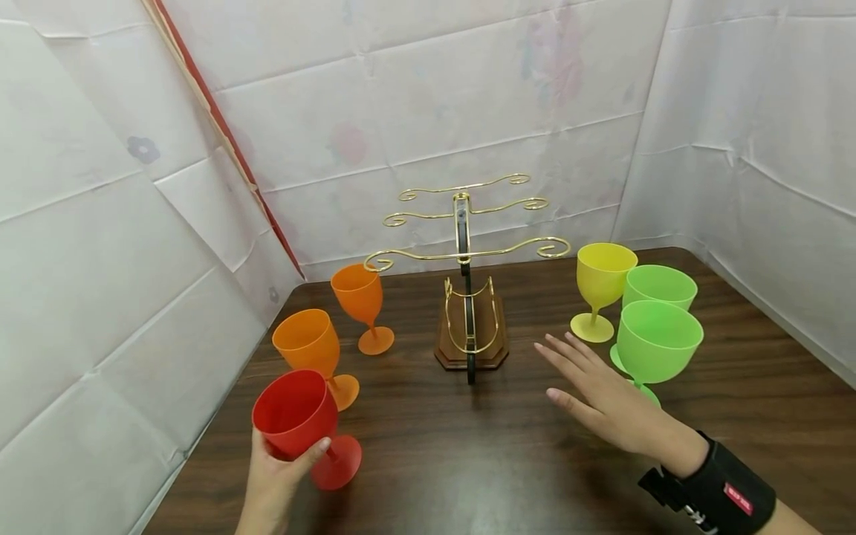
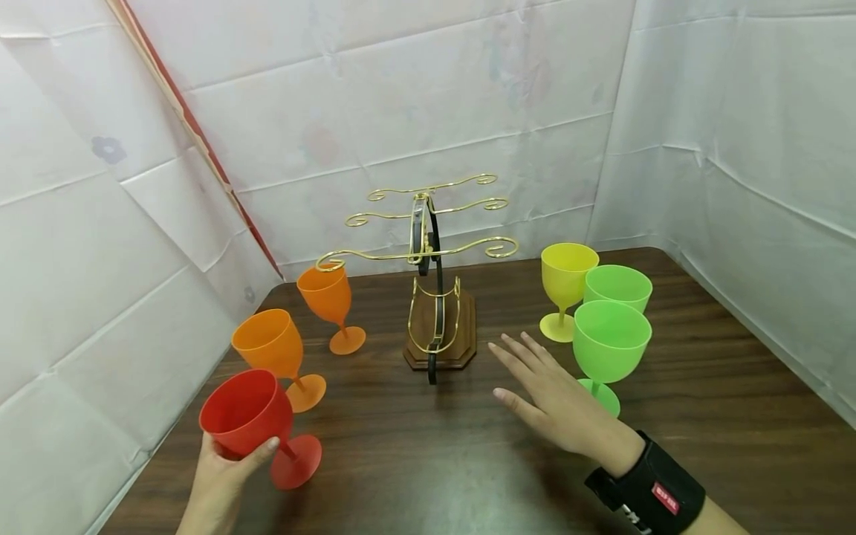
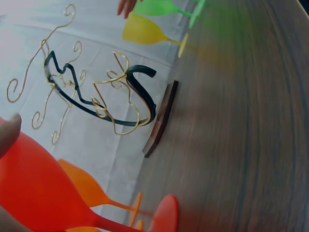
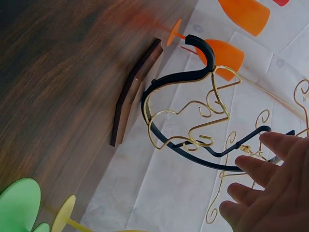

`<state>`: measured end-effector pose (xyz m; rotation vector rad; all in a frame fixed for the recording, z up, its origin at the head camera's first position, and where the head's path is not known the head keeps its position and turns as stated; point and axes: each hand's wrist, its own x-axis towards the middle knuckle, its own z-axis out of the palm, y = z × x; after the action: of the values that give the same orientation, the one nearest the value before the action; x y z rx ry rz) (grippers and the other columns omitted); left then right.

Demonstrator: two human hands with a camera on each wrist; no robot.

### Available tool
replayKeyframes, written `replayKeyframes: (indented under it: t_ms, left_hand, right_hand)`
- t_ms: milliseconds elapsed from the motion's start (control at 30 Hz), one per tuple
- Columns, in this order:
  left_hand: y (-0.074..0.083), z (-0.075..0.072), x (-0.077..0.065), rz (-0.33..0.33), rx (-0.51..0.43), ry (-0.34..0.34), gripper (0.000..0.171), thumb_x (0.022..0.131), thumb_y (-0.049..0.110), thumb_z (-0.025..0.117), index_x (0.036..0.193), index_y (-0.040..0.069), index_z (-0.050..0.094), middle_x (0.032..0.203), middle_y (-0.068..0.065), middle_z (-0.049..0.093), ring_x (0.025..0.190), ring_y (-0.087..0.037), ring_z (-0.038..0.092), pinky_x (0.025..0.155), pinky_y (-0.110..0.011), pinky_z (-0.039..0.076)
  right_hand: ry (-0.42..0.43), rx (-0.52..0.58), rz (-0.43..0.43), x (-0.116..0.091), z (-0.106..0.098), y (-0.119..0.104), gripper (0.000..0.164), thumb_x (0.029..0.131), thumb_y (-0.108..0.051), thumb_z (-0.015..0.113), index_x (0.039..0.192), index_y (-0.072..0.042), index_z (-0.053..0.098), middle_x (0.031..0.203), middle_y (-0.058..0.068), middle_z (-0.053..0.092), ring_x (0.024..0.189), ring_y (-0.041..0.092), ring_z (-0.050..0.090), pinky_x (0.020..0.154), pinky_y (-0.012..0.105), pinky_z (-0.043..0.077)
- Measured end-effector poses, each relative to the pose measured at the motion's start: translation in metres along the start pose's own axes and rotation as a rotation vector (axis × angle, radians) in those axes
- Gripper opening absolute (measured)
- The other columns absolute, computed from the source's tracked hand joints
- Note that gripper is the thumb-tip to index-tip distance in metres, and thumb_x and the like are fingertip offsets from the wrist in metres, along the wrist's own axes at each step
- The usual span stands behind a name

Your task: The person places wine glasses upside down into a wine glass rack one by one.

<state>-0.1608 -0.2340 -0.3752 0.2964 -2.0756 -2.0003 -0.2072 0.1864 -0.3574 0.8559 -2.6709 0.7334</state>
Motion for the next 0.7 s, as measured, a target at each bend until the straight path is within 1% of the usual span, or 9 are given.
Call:
replayKeyframes:
  t_ms: [100, 233, 333, 467, 533, 700]
  left_hand:
    - [-0.001, 0.000, 0.000, 0.012, -0.035, 0.019, 0.080, 0.079, 0.000, 0.073, 0.138, 0.024, 0.025, 0.133, 0.003, 0.037, 0.115, -0.018, 0.038, 0.080, -0.022, 0.051]
    - [0.001, -0.001, 0.000, 0.020, -0.027, 0.029, 0.078, 0.079, 0.001, 0.073, 0.137, 0.023, 0.027, 0.132, 0.003, 0.038, 0.114, -0.017, 0.040, 0.080, -0.021, 0.051]
    - [0.007, -0.002, 0.001, 0.054, -0.030, 0.020, 0.075, 0.080, 0.000, 0.071, 0.136, 0.024, 0.028, 0.132, 0.002, 0.039, 0.113, -0.017, 0.041, 0.080, -0.021, 0.051]
    - [0.019, -0.002, 0.002, 0.128, -0.068, -0.011, 0.072, 0.082, -0.006, 0.067, 0.136, 0.022, 0.028, 0.133, -0.002, 0.039, 0.115, -0.020, 0.042, 0.079, -0.023, 0.053]
    - [0.024, -0.001, 0.002, 0.145, -0.077, -0.022, 0.072, 0.082, -0.007, 0.066, 0.136, 0.021, 0.028, 0.133, -0.002, 0.039, 0.115, -0.021, 0.042, 0.079, -0.024, 0.053]
    - [0.028, 0.005, 0.002, 0.135, -0.057, -0.032, 0.071, 0.082, -0.005, 0.067, 0.135, 0.021, 0.029, 0.132, -0.002, 0.040, 0.115, -0.020, 0.043, 0.079, -0.024, 0.053]
  right_hand:
    - [0.001, 0.003, -0.002, 0.000, 0.000, 0.000, 0.056, 0.098, -0.031, 0.049, 0.149, -0.026, 0.027, 0.154, 0.007, 0.026, 0.142, 0.035, 0.014, 0.102, 0.064, 0.028]
    - [-0.001, 0.005, 0.005, -0.001, 0.001, 0.001, 0.056, 0.098, -0.032, 0.049, 0.149, -0.026, 0.027, 0.154, 0.007, 0.026, 0.142, 0.035, 0.014, 0.103, 0.063, 0.028]
    - [-0.007, 0.003, 0.013, -0.001, 0.001, 0.001, 0.056, 0.098, -0.032, 0.049, 0.149, -0.026, 0.027, 0.154, 0.006, 0.025, 0.142, 0.034, 0.014, 0.104, 0.062, 0.027]
    - [-0.010, 0.003, 0.017, -0.001, 0.001, 0.001, 0.056, 0.098, -0.033, 0.049, 0.149, -0.027, 0.026, 0.154, 0.006, 0.025, 0.143, 0.034, 0.013, 0.104, 0.062, 0.027]
    - [-0.011, 0.005, 0.021, -0.001, 0.001, 0.002, 0.056, 0.098, -0.033, 0.049, 0.149, -0.027, 0.026, 0.154, 0.006, 0.025, 0.143, 0.034, 0.013, 0.104, 0.063, 0.027]
    - [-0.016, 0.014, 0.027, -0.002, 0.001, 0.001, 0.055, 0.099, -0.034, 0.048, 0.149, -0.027, 0.026, 0.154, 0.006, 0.025, 0.143, 0.034, 0.013, 0.104, 0.063, 0.026]
